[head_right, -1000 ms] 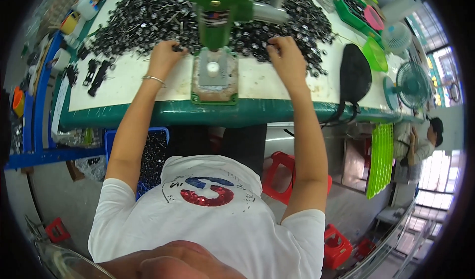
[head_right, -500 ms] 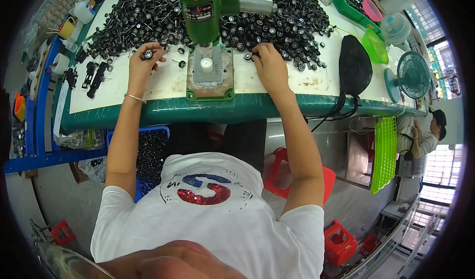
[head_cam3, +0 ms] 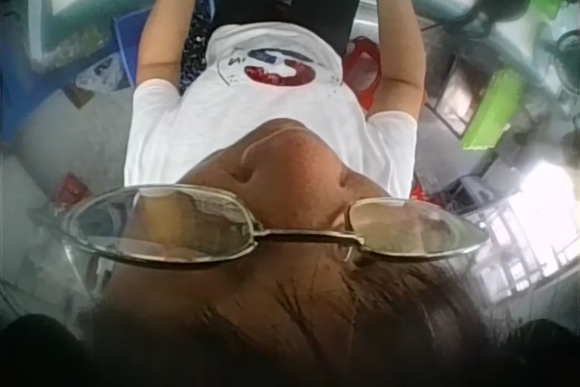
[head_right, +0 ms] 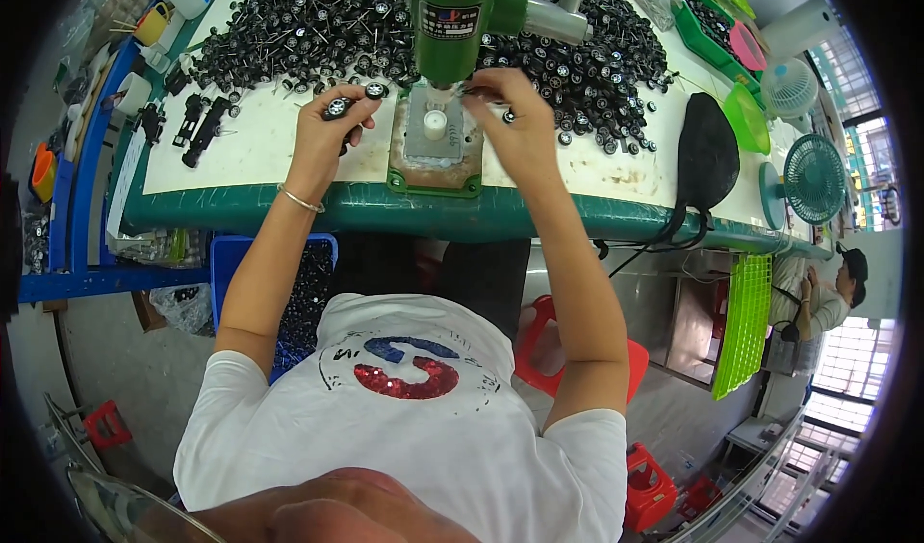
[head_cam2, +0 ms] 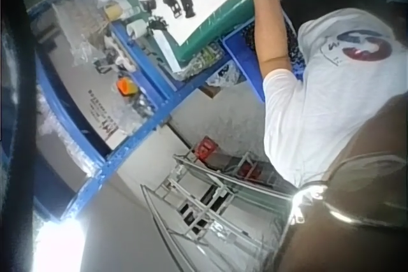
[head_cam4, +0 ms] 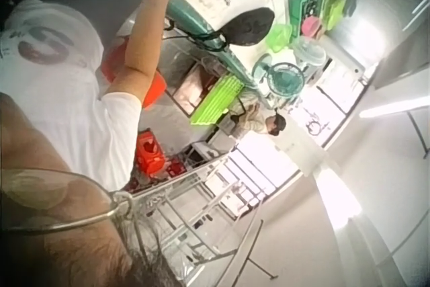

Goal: The person assembles small plastic parts using a manual press machine.

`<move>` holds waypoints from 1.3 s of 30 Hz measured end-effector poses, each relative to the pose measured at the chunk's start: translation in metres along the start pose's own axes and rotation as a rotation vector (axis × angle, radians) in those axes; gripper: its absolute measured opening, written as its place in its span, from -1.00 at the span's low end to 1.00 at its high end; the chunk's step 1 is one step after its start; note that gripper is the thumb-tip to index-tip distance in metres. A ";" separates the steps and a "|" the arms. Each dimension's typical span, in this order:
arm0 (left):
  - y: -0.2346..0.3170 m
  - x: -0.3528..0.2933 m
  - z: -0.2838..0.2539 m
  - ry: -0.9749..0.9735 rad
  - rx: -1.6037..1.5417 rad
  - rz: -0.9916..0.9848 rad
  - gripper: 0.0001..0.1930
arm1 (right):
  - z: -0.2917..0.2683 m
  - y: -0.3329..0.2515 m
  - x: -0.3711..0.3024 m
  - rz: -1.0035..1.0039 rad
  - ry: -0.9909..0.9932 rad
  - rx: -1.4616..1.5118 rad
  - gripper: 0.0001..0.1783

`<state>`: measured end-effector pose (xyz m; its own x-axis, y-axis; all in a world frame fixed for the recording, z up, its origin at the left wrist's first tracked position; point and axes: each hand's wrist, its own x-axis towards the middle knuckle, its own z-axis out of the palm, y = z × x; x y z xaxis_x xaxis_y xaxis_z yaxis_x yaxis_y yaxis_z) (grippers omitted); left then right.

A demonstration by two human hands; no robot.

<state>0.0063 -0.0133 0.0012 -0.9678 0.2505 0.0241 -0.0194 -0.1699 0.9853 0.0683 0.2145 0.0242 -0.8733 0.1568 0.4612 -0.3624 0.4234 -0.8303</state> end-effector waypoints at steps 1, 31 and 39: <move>0.001 -0.001 0.002 -0.026 0.025 -0.006 -0.88 | 0.007 -0.003 -0.003 -0.016 -0.072 0.056 -0.75; 0.011 0.000 0.054 -0.225 0.098 0.207 -0.88 | -0.063 -0.059 0.087 0.207 0.216 0.568 -0.67; 0.016 0.003 0.055 -0.246 0.093 0.166 -0.88 | -0.062 -0.150 0.173 0.175 0.150 0.682 -0.70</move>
<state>0.0171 0.0368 0.0258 -0.8657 0.4520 0.2152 0.1680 -0.1427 0.9754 -0.0083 0.2335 0.2479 -0.9008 0.3130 0.3009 -0.3867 -0.2633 -0.8838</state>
